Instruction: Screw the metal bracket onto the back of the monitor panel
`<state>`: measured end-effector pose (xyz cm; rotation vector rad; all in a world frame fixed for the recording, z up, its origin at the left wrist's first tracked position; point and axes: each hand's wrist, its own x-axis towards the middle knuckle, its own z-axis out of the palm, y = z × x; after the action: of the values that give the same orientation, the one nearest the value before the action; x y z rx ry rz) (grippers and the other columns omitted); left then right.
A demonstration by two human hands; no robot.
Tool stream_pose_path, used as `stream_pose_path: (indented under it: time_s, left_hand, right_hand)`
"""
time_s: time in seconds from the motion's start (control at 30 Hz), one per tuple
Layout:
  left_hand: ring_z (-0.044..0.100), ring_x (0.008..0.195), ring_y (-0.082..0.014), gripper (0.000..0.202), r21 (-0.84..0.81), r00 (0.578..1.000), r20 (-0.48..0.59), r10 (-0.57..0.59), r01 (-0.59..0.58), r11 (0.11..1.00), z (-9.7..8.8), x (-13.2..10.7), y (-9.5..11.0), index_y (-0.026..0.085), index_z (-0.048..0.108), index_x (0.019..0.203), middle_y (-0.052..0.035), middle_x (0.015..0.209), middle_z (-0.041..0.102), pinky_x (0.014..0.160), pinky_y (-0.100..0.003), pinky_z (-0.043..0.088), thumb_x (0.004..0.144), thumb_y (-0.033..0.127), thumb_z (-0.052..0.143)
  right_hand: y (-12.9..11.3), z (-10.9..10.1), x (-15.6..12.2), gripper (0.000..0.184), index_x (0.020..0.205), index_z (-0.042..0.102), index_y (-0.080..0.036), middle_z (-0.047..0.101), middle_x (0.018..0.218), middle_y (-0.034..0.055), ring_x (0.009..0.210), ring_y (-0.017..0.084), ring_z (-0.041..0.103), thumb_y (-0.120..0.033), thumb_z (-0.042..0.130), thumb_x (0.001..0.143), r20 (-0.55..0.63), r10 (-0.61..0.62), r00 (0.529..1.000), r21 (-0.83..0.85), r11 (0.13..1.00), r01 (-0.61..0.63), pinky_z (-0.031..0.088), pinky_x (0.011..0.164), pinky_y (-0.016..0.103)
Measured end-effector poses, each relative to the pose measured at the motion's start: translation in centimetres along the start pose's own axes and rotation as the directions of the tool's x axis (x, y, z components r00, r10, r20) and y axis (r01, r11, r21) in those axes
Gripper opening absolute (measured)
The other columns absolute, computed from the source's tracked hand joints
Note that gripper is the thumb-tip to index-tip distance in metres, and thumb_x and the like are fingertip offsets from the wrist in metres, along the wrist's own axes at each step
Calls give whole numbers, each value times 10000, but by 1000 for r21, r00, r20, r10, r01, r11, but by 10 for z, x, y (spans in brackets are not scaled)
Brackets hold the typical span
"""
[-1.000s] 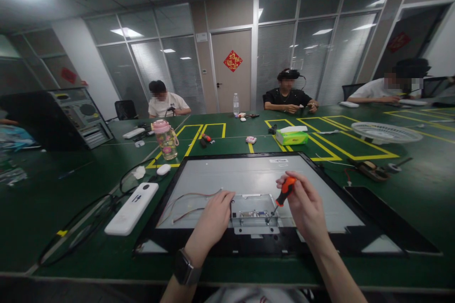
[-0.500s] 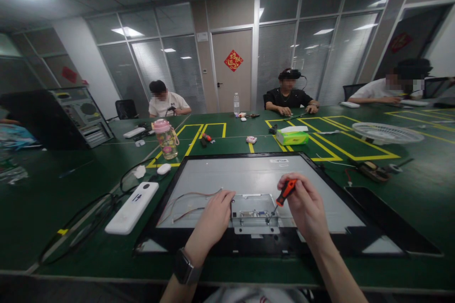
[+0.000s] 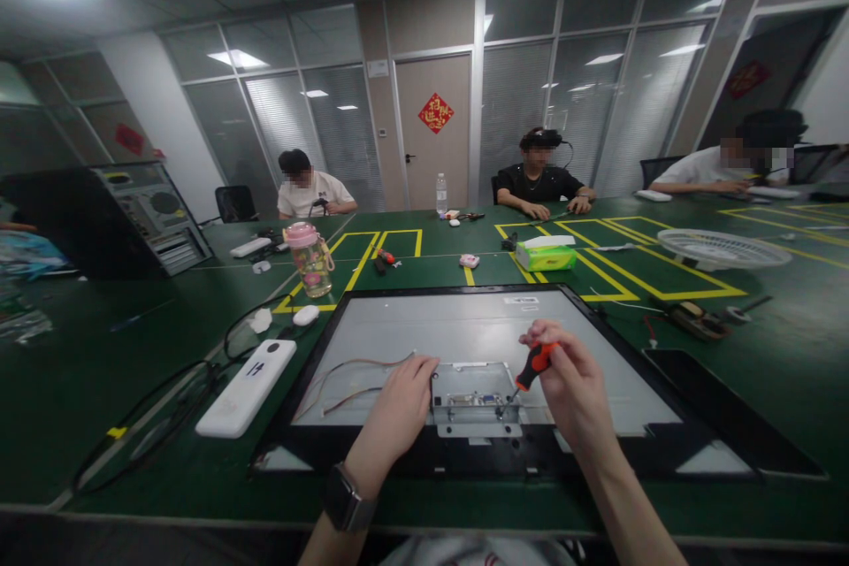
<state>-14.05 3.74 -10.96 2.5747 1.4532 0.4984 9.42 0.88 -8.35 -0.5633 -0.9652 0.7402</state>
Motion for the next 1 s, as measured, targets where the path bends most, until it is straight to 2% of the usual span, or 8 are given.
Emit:
stream_pose_path:
  time_s: [0.07, 0.2, 0.27, 0.47, 0.67, 0.77, 0.87, 1.0]
  left_hand:
    - [557, 1252, -226, 492, 5, 1000, -12, 4, -4, 1000, 2, 0, -1, 157, 543, 1350, -113, 1342, 600, 1121, -394, 415, 919, 40, 337]
    - [548, 1265, -222, 498, -9, 999, -31, 14, -14, 1000, 4, 0, -2, 172, 540, 1357, -107, 1357, 593, 1129, -398, 407, 923, 54, 327]
    - [548, 1265, -223, 490, -15, 999, -30, 10, -10, 1000, 3, -1, -2, 171, 542, 1357, -110, 1359, 593, 1127, -399, 409, 933, 66, 320]
    - [548, 1259, -234, 478, -17, 1000, -13, 8, -8, 1000, 0, -1, -1, 130, 539, 1358, -135, 1353, 590, 1123, -398, 408, 931, 56, 337]
    - [551, 1254, -230, 468, -13, 1000, -15, 12, -12, 1000, 0, -1, -1, 138, 539, 1357, -129, 1348, 591, 1126, -391, 406, 944, 58, 333]
    - [548, 1258, -228, 466, -16, 1000, -23, 12, -13, 1000, 1, -1, -1, 144, 540, 1358, -124, 1351, 593, 1125, -390, 407, 952, 64, 326]
    - [550, 1254, -230, 472, -15, 1000, -11, 3, -4, 1000, 0, -1, 0, 145, 541, 1359, -120, 1353, 594, 1125, -387, 405, 948, 62, 324]
    - [545, 1262, -233, 473, -8, 1000, 1, 3, -3, 1000, -1, -1, 1, 139, 532, 1365, -120, 1364, 583, 1127, -388, 405, 945, 63, 328]
  right_hand:
    - [0, -1, 1, 151, 795, 736, -259, 630, 849, 15, 815, 176, 592, -398, 795, 790, 6, 4, 1000, 2, 1000, -4, 472, 762, 314]
    - [0, -1, -1, 215, 949, 744, -268, 680, 856, 36, 783, 194, 621, -452, 735, 840, -4, 98, 995, 42, 994, -98, 478, 709, 333]
    - [-1, 0, -2, 223, 962, 739, -263, 683, 861, 41, 789, 199, 627, -462, 700, 867, 6, 124, 992, 59, 991, -124, 484, 714, 340]
    - [0, 0, 1, 190, 803, 741, -252, 639, 846, 22, 794, 179, 596, -430, 803, 774, 3, -5, 1000, -18, 1000, 5, 484, 731, 316]
    - [1, 2, -2, 258, 1006, 760, -264, 704, 847, 46, 797, 204, 642, -458, 731, 839, -21, 88, 996, 30, 996, -87, 498, 718, 343]
    - [-1, 2, -2, 243, 955, 763, -246, 684, 893, 54, 824, 201, 630, -461, 700, 862, -12, 67, 998, 17, 998, -67, 496, 718, 328]
    - [-2, 0, -1, 198, 849, 762, -249, 655, 856, 32, 808, 186, 609, -438, 784, 791, -1, 13, 1000, -25, 1000, -13, 491, 718, 305]
    - [-1, 0, -2, 247, 995, 773, -267, 695, 846, 41, 793, 195, 636, -446, 751, 827, 4, 73, 997, -1, 997, -73, 512, 734, 332]
